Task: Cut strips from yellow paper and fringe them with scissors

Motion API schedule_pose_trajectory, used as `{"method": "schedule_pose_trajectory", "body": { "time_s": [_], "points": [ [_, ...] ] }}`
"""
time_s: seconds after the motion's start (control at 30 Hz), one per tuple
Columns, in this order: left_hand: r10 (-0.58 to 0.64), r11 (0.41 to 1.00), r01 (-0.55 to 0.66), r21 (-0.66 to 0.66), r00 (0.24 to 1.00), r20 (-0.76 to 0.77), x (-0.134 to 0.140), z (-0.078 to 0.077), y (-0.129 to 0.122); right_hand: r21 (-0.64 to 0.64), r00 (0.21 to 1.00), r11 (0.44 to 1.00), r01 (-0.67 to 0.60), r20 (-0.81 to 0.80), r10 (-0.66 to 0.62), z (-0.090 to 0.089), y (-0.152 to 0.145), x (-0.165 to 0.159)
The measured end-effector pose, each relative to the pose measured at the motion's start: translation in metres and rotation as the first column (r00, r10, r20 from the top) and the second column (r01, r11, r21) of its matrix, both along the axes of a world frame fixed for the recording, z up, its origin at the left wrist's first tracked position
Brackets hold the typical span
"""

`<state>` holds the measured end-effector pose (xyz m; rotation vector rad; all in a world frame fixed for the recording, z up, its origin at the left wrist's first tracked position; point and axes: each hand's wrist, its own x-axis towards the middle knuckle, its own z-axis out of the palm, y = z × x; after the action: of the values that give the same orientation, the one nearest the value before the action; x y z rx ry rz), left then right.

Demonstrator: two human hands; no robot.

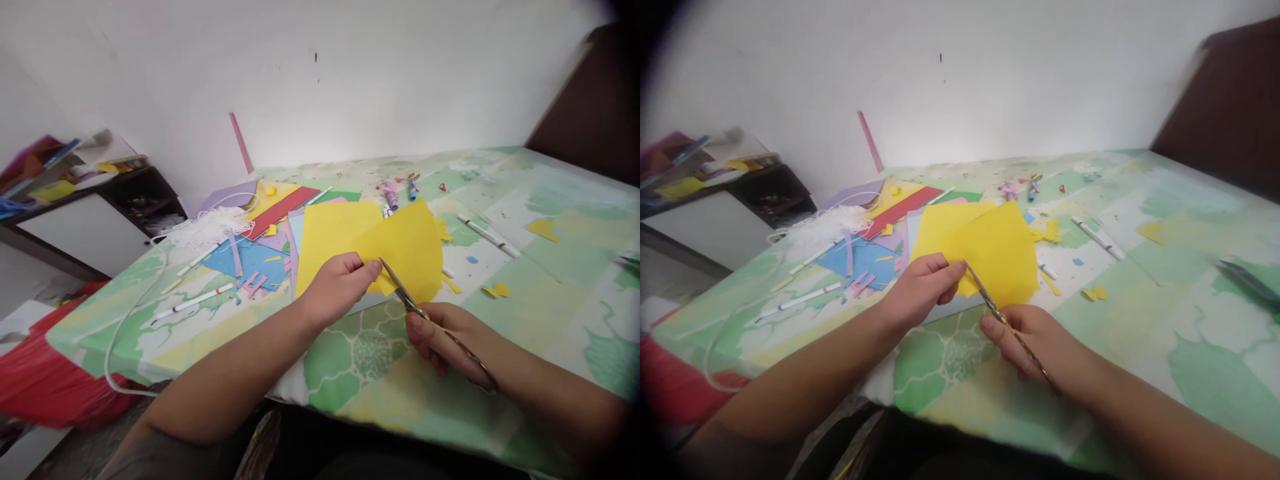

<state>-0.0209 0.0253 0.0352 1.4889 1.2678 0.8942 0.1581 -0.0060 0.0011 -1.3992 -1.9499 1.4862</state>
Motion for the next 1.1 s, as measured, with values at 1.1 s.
{"method": "schedule_pose_trajectory", "body": {
  "time_s": [1.1],
  "points": [
    [-0.029, 0.999, 0.036, -0.035, 0.984, 0.174, -0.005, -0.005, 0.001, 0.121, 0.994, 0.993, 0.010, -0.108, 0.004, -0.017, 0.001, -0.002]
  ]
}}
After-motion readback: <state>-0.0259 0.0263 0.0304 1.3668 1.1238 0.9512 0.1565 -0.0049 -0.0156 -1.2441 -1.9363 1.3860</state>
